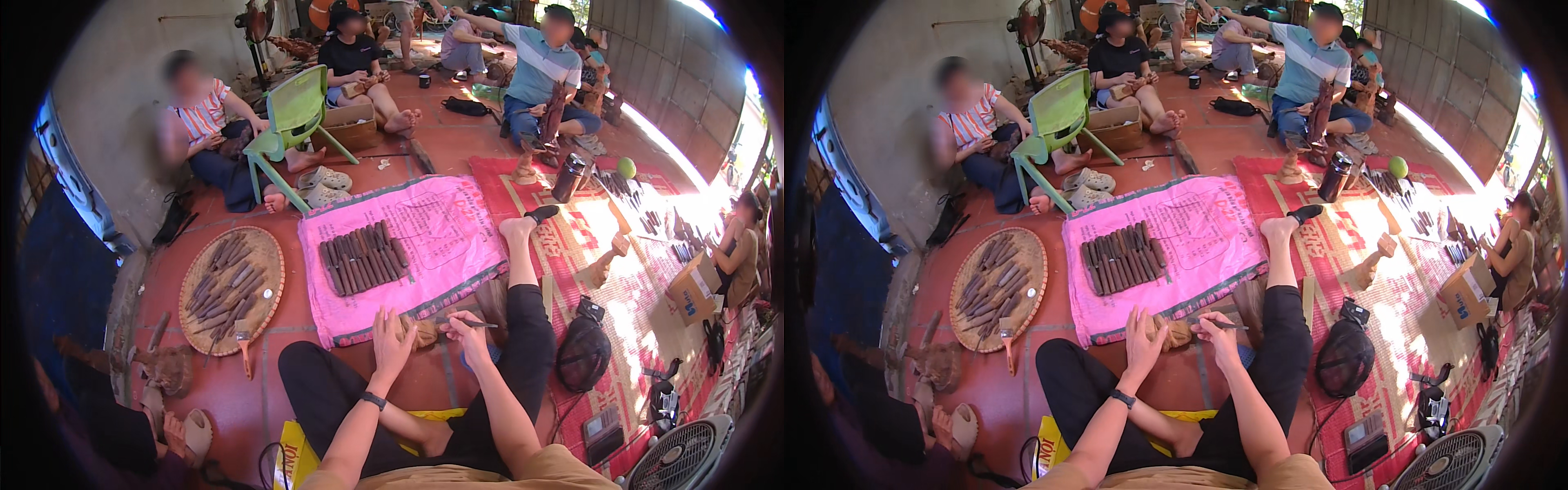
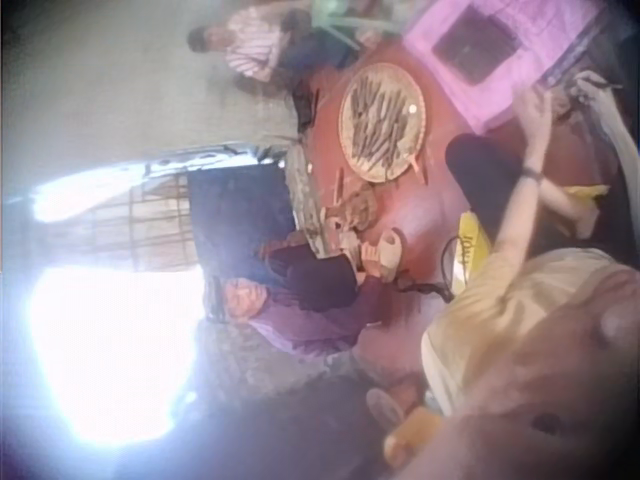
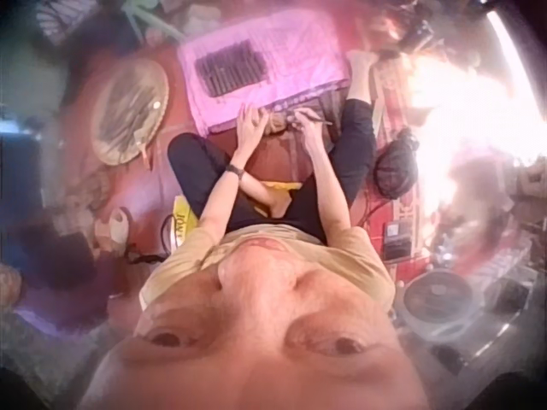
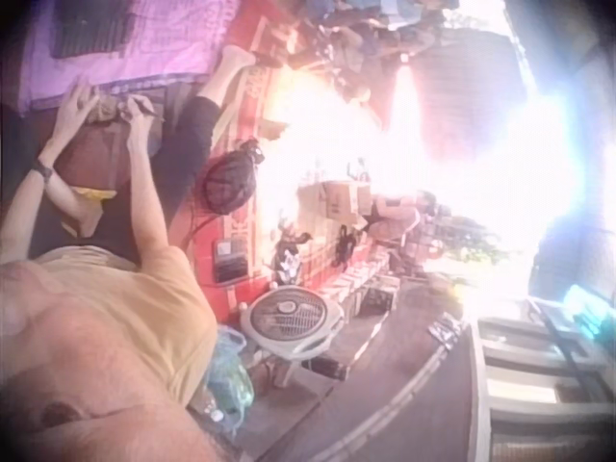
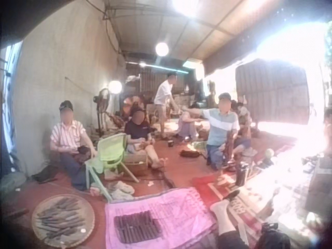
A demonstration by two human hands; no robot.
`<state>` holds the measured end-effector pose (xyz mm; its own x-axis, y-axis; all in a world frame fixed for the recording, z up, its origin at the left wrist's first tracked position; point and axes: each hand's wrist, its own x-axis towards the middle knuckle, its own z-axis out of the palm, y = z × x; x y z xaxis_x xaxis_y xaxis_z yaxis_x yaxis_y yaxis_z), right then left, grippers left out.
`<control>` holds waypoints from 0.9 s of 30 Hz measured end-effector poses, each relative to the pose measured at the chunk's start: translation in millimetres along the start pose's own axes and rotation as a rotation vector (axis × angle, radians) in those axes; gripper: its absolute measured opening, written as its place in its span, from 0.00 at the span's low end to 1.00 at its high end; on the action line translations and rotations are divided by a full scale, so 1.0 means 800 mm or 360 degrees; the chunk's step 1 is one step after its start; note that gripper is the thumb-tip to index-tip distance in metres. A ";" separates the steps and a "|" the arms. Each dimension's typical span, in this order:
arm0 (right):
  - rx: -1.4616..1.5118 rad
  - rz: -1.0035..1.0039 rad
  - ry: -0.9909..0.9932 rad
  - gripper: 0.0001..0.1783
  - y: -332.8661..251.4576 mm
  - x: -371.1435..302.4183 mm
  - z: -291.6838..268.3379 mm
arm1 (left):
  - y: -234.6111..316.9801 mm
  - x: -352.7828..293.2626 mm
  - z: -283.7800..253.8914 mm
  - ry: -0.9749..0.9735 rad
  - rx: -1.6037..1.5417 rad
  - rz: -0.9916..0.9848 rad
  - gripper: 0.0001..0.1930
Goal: The person sits on the floor and uses a small carving knife to shape a piece of wood. They hold the wood in their left hand and carefully carve it with their right hand, occasionally adjusting their grip. Other people are visible in the background performing similar tasks.
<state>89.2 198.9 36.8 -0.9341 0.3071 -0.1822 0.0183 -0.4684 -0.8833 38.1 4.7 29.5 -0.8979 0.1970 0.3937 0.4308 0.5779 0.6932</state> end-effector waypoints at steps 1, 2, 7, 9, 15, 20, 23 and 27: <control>-0.0015 -0.0002 -0.0015 0.06 -0.001 0.004 0.004 | -0.005 0.004 0.001 -0.0048 -0.0132 -0.0063 0.35; -0.0030 0.0014 -0.0015 0.06 0.006 0.007 0.007 | -0.012 0.003 -0.004 -0.0083 -0.0260 -0.0146 0.36; -0.0047 -0.0022 -0.0029 0.07 0.031 0.018 0.016 | -0.039 -0.012 0.000 0.0006 0.0006 -0.0061 0.37; -0.0102 -0.0027 -0.0004 0.09 0.034 0.018 -0.003 | -0.048 -0.019 0.015 -0.0029 -0.0069 -0.0129 0.36; -0.0159 0.0003 0.0067 0.13 0.042 0.015 -0.041 | -0.042 -0.028 0.023 0.0092 -0.0272 -0.0130 0.38; 0.0246 -0.0057 -0.0229 0.15 0.052 0.024 -0.068 | -0.030 -0.038 0.001 0.0160 -0.0367 -0.0291 0.42; 0.0401 -0.0255 -0.0125 0.20 0.017 0.031 -0.125 | -0.003 -0.015 0.015 0.0024 -0.0582 -0.0347 0.42; 0.0265 -0.0075 -0.0432 0.23 0.030 0.029 -0.077 | -0.035 -0.024 0.008 0.0082 -0.0622 -0.0408 0.40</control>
<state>89.9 246.0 -15.5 -0.9939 0.1100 -0.0009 -0.0651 -0.5948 -0.8013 42.9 -10.2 -1.7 -0.9783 0.0416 0.2028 0.2066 0.2590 0.9435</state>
